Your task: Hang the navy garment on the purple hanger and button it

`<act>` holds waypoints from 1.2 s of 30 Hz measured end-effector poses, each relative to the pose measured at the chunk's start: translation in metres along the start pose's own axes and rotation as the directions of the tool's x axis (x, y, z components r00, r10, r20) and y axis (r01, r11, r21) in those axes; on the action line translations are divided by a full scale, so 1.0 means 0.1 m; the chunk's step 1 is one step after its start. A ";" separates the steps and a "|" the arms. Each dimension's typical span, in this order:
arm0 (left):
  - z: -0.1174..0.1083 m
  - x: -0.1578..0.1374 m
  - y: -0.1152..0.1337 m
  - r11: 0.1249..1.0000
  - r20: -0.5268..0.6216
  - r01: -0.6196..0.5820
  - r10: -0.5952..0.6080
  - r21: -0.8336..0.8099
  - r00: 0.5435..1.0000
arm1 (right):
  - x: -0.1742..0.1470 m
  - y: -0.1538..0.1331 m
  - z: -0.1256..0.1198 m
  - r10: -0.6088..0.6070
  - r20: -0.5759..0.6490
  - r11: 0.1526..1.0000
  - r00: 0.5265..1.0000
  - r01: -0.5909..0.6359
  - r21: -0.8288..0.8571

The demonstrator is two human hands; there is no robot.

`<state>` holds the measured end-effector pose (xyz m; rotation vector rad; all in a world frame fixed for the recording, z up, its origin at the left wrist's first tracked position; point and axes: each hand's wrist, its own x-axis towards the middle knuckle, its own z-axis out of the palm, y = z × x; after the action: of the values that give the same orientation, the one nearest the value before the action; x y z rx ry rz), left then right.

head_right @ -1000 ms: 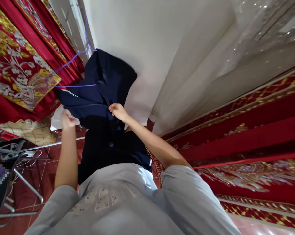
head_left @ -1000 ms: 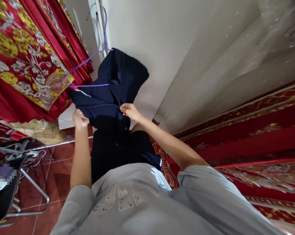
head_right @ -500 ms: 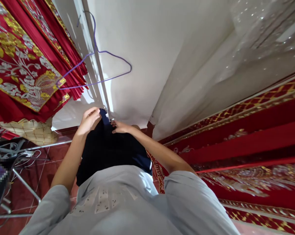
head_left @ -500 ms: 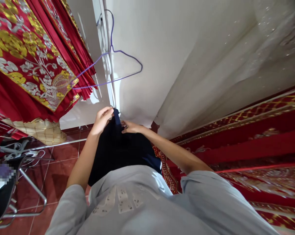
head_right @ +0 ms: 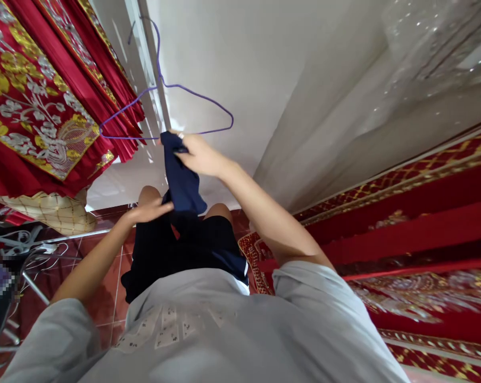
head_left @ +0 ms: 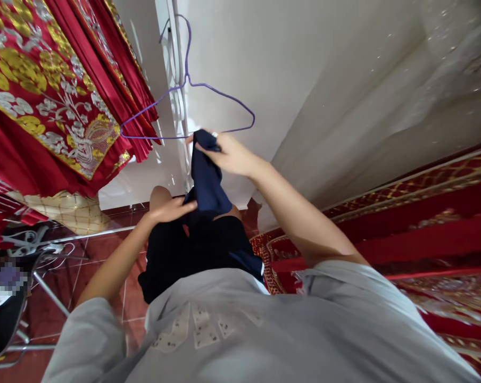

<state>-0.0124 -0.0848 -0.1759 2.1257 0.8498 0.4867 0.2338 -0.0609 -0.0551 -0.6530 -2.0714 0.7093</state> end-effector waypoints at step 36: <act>-1.45 -0.32 0.90 0.643 -0.395 0.195 0.182 0.741 0.901 | -0.02 0.99 -0.68 0.252 -0.558 0.841 0.790 -0.464 -0.277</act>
<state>-0.0824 -0.0736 -0.0173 2.8431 1.5443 0.7037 0.3107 0.0246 -0.0902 -1.3560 -1.6068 0.2566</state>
